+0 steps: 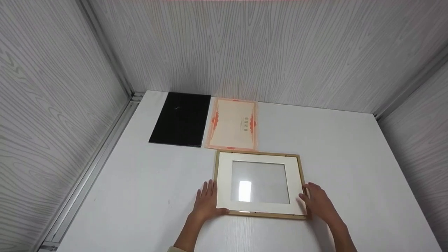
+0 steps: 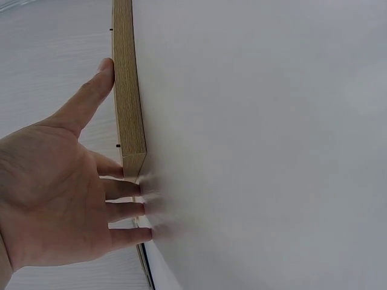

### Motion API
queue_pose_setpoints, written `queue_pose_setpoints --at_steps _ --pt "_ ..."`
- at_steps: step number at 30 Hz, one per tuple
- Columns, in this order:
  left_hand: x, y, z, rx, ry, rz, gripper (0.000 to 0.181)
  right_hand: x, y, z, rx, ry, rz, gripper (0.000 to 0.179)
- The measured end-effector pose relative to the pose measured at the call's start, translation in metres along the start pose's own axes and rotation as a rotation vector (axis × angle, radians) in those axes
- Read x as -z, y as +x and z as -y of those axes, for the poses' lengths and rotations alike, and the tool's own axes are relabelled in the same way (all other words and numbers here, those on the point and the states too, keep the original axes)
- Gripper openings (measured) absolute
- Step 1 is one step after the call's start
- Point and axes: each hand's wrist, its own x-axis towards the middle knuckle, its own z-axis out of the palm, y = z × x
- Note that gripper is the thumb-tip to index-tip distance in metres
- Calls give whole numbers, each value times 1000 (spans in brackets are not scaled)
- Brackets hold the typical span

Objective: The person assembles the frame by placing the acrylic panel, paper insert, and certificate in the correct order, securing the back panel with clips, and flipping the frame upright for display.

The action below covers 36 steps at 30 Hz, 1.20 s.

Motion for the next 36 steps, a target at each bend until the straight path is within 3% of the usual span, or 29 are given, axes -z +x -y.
queue_pose_setpoints --at_steps 5,11,16,23,27,36 --pt "0 0 0 15 7 8 107 18 25 21 -51 79 -73 49" --pt "1 2 0 19 18 7 106 26 73 44 5 206 -118 39" --pt "1 1 1 11 18 7 106 19 114 61 14 319 -99 34" --pt "-2 2 2 15 32 13 106 -9 164 87 -121 611 5 35" --pt "-2 3 2 14 36 8 106 -24 178 94 -171 595 23 35" --pt "0 1 0 0 44 -13 108 -49 193 104 -209 360 8 37"
